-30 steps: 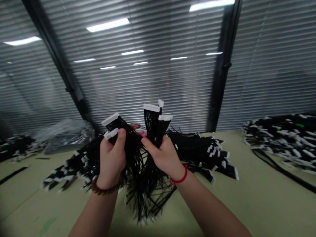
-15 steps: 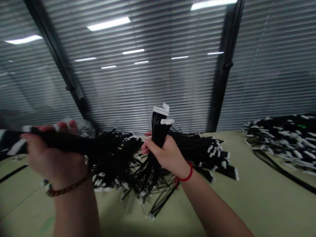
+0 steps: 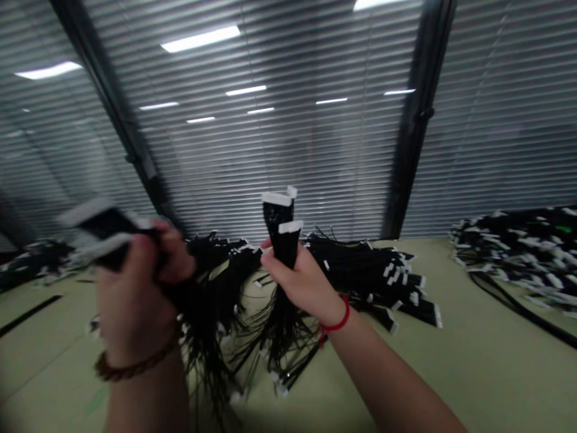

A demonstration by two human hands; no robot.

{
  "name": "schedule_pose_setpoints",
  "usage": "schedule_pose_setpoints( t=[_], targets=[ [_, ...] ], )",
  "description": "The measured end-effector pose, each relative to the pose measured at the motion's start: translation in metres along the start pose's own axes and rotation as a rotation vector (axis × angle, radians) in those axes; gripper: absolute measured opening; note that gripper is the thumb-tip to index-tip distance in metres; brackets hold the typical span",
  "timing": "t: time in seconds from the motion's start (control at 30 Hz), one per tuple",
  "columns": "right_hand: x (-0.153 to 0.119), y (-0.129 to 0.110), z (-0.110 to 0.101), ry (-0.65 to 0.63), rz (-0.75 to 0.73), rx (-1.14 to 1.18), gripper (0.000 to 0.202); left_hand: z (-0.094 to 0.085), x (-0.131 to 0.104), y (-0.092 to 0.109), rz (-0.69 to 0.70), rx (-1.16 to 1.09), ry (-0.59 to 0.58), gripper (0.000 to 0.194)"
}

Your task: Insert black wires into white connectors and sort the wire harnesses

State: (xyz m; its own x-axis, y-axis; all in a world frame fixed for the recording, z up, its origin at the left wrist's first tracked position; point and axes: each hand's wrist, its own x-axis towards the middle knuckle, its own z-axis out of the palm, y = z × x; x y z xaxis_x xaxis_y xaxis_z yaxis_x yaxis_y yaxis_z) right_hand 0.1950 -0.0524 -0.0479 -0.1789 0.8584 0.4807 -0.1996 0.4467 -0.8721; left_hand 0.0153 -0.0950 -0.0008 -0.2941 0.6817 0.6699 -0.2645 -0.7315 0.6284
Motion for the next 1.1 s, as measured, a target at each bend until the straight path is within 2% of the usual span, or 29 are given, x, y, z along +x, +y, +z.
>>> schedule_pose_setpoints(
  t=[0.07,0.13,0.2,0.3,0.43,0.57,0.63,0.73,0.9,1.0,1.07,1.1],
  targets=[
    [-0.010,-0.007,0.007,-0.063,-0.112,-0.191,0.022,0.025,-0.008,-0.019,-0.077,0.116,-0.129,0.033],
    [-0.018,-0.014,0.012,-0.180,-0.227,-0.330,0.030,0.038,-0.013,-0.029,-0.113,0.178,-0.205,0.043],
    [-0.022,-0.022,0.013,-0.312,-0.262,-0.388,0.040,0.039,-0.015,-0.031,-0.139,0.144,-0.272,0.043],
    [-0.022,-0.028,0.008,-0.454,-0.230,-0.387,0.037,0.032,-0.014,-0.026,-0.157,0.137,-0.343,0.029],
    [-0.016,-0.023,0.000,-0.553,-0.182,-0.295,0.020,0.026,-0.013,-0.025,-0.050,0.159,-0.231,0.025],
    [-0.011,-0.014,0.000,-0.607,-0.035,-0.023,0.021,0.025,-0.009,-0.031,0.069,0.087,-0.053,0.027],
    [-0.010,-0.011,0.002,-0.577,0.024,0.080,0.022,0.022,-0.005,-0.034,0.125,0.077,0.037,0.028],
    [-0.010,-0.009,0.004,-0.502,0.023,0.054,0.018,0.020,-0.001,-0.038,0.169,0.081,0.088,0.028],
    [-0.009,-0.002,0.006,-0.333,0.058,0.053,0.021,0.023,0.000,-0.034,0.217,0.009,0.051,0.025],
    [-0.005,0.001,0.003,-0.227,0.148,0.132,0.026,0.026,-0.001,-0.025,0.166,-0.089,0.006,0.022],
    [0.001,0.000,-0.003,-0.090,0.165,0.218,0.029,0.026,-0.002,-0.020,0.132,-0.126,-0.027,0.022],
    [0.005,-0.002,-0.007,0.019,0.150,0.270,0.030,0.025,-0.002,-0.019,0.125,-0.107,-0.034,0.023]
  ],
)
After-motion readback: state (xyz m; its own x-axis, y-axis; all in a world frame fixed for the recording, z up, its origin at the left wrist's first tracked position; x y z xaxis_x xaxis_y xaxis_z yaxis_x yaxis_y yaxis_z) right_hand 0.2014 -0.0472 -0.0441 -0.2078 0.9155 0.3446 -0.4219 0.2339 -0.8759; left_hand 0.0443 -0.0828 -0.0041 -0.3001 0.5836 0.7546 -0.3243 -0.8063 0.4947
